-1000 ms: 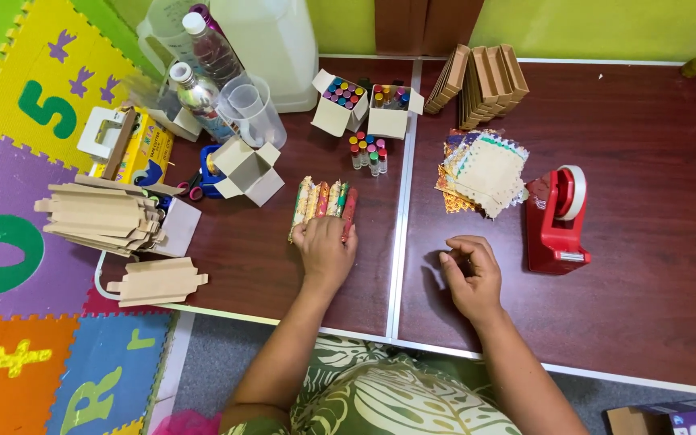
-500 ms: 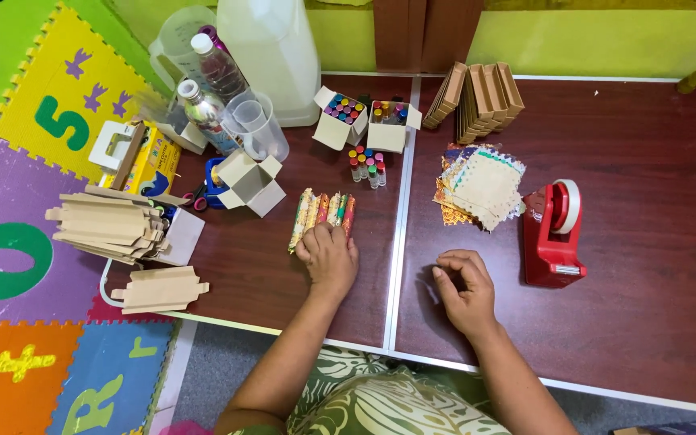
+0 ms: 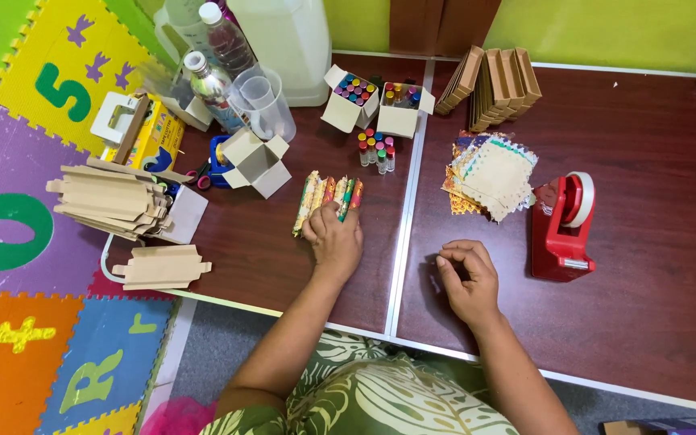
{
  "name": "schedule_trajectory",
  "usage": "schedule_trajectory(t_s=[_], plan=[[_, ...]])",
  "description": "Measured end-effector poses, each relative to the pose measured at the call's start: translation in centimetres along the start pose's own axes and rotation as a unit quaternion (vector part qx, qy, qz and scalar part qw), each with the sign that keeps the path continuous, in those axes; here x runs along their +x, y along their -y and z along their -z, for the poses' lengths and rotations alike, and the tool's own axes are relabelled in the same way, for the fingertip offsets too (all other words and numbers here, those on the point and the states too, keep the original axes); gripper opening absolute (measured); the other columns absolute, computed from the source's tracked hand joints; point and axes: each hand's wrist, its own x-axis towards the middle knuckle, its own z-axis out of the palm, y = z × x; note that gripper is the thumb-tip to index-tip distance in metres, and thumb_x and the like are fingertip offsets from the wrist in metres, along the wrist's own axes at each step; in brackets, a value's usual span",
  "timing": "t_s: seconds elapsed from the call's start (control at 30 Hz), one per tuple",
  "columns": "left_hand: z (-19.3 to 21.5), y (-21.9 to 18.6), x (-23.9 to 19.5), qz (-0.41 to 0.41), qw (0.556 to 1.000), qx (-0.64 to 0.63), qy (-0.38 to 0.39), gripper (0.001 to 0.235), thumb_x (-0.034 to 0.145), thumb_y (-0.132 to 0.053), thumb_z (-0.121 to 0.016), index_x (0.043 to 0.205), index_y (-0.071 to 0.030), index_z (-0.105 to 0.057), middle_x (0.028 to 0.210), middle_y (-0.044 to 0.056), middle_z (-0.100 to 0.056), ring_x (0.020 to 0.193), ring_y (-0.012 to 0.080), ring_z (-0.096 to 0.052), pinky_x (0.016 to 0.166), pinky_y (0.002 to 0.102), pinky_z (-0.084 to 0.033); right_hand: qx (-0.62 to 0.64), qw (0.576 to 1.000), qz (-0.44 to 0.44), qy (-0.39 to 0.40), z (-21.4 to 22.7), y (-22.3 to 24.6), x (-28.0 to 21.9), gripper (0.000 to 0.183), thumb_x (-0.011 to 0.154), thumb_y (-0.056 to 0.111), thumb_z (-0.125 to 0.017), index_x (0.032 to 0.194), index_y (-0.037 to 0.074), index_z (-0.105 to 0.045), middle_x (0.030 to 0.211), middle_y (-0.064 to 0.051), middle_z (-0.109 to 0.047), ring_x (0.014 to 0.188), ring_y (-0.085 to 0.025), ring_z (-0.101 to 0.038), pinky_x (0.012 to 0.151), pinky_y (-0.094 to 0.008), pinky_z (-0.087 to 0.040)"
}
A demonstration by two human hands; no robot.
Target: Assembling small paper crafts by folding paper squares, marking them with a pen, and organizing popsicle sticks.
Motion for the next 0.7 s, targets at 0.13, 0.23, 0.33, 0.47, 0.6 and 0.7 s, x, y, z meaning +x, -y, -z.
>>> schedule_trajectory(t_s=[0.13, 0.23, 0.33, 0.47, 0.6, 0.7], plan=[[-0.4, -0.1, -0.3, 0.016, 1.000, 0.009, -0.003, 0.013, 0.080, -0.026, -0.067, 0.093, -0.024, -0.068, 0.110, 0.009, -0.056, 0.114, 0.0352, -0.051, 0.096, 0.052, -0.031, 0.005, 1.000, 0.005, 0.002, 0.0, -0.2, -0.1, 0.007, 0.091, 0.005, -0.075, 0.098, 0.005, -0.075, 0.096, -0.011, -0.068, 0.093, -0.028, -0.071, 0.077, -0.037, -0.054], [-0.1, -0.3, -0.2, 0.018, 1.000, 0.000, 0.007, 0.015, 0.080, -0.025, -0.067, 0.094, -0.022, -0.066, 0.111, 0.009, -0.056, 0.114, 0.0355, -0.052, 0.095, 0.053, -0.031, 0.004, 1.000, 0.001, 0.002, -0.1, -0.2, -0.1, 0.006, 0.091, 0.004, -0.075, 0.097, 0.005, -0.075, 0.094, -0.011, -0.069, 0.092, -0.029, -0.071, 0.077, -0.037, -0.054], [-0.4, -0.2, -0.3, 0.019, 1.000, -0.008, 0.021, 0.017, 0.079, -0.026, -0.068, 0.095, -0.020, -0.065, 0.113, 0.010, -0.057, 0.115, 0.0362, -0.052, 0.094, 0.053, -0.031, -0.001, 1.000, 0.006, 0.009, -0.2, -0.3, -0.1, 0.006, 0.091, 0.005, -0.074, 0.097, 0.005, -0.075, 0.094, -0.010, -0.069, 0.090, -0.028, -0.071, 0.076, -0.037, -0.054], [-1.0, -0.1, -0.7, 0.009, 1.000, -0.008, -0.011, 0.019, 0.081, -0.028, -0.069, 0.099, -0.024, -0.067, 0.118, 0.011, -0.055, 0.120, 0.0366, -0.048, 0.097, 0.054, -0.030, -0.004, 1.000, -0.010, 0.015, -0.2, -0.6, -0.3, 0.005, 0.091, 0.006, -0.075, 0.096, 0.006, -0.076, 0.093, -0.009, -0.071, 0.087, -0.027, -0.071, 0.075, -0.037, -0.054], [-1.5, 0.1, -0.9, 0.011, 1.000, 0.007, -0.014, 0.016, 0.082, -0.026, -0.067, 0.098, -0.024, -0.066, 0.119, 0.011, -0.056, 0.121, 0.0353, -0.048, 0.099, 0.055, -0.027, -0.006, 1.000, -0.013, 0.022, -0.2, -0.6, -0.2, 0.004, 0.090, 0.006, -0.075, 0.094, 0.007, -0.076, 0.091, -0.009, -0.072, 0.085, -0.027, -0.071, 0.073, -0.037, -0.055], [-1.9, 0.0, -1.3, 0.019, 1.000, 0.004, -0.008, 0.015, 0.086, -0.026, -0.065, 0.101, -0.025, -0.066, 0.120, 0.010, -0.056, 0.123, 0.0348, -0.047, 0.100, 0.056, -0.027, -0.008, 0.999, -0.022, 0.031, -0.4, -0.8, -0.4, 0.003, 0.090, 0.008, -0.074, 0.093, 0.007, -0.076, 0.089, -0.007, -0.072, 0.083, -0.026, -0.072, 0.072, -0.037, -0.055]])
